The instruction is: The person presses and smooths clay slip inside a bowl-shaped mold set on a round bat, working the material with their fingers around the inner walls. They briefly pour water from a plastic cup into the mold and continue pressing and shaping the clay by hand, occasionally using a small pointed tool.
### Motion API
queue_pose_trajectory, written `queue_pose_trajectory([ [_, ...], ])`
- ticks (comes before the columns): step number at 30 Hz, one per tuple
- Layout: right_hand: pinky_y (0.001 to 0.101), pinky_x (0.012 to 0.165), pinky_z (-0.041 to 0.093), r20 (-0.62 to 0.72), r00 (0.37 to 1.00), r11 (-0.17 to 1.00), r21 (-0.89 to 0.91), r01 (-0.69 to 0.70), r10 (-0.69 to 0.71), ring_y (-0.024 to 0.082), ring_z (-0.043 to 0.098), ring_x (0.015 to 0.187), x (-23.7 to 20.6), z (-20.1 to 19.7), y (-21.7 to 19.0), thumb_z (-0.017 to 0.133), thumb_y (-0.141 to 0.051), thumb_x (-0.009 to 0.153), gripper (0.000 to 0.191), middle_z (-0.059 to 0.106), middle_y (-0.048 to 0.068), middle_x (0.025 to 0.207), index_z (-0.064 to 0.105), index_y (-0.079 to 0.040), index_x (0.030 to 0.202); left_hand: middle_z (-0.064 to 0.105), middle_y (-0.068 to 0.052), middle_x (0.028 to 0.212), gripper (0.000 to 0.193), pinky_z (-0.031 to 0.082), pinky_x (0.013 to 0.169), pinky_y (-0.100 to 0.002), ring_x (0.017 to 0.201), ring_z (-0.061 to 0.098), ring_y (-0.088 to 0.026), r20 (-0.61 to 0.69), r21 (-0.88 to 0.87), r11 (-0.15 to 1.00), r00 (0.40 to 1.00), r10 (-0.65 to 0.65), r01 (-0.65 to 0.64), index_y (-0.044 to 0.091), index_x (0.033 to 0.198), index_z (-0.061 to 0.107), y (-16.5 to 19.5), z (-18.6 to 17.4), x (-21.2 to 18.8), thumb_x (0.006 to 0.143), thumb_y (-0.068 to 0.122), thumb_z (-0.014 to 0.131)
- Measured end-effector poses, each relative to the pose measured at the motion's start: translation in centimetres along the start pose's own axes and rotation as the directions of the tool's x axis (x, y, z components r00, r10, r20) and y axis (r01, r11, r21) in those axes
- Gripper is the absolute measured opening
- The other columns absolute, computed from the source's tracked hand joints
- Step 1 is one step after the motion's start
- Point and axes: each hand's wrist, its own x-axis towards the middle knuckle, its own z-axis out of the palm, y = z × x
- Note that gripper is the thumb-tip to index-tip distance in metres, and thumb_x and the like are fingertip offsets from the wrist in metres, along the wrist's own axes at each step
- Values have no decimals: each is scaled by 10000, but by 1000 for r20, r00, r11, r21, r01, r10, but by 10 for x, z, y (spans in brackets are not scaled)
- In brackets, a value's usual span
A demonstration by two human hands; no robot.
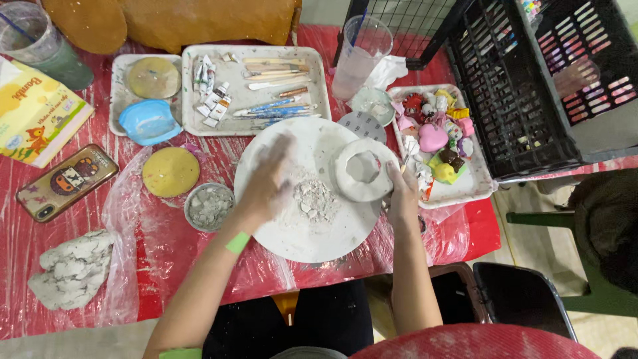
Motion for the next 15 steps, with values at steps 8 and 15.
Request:
queue_pose_trajectory([
  [8, 241, 384, 266, 148, 965, 946, 212, -246, 218, 54, 398, 428, 17, -10, 16, 586, -267, 1016, 218, 547, -44, 632, 638, -73, 930, 219, -247, 1686, 977, 27, 1267, -477, 1585, 104, -382, 184, 165, 976, 977, 111, -142, -21, 1601, 226, 13, 36, -5, 983, 736, 254],
  [15, 203, 500, 443, 208, 949, 960, 103, -260, 235, 53, 605, 579, 11, 4, -7, 554, -195, 988, 359, 707, -30, 805, 632, -69, 1315, 328, -205, 1674, 1015, 180, 1279, -449, 1560, 280, -343, -12, -195, 981, 1000, 3, -5, 43, 1622, 277, -2, -12, -27, 962, 814, 279],
])
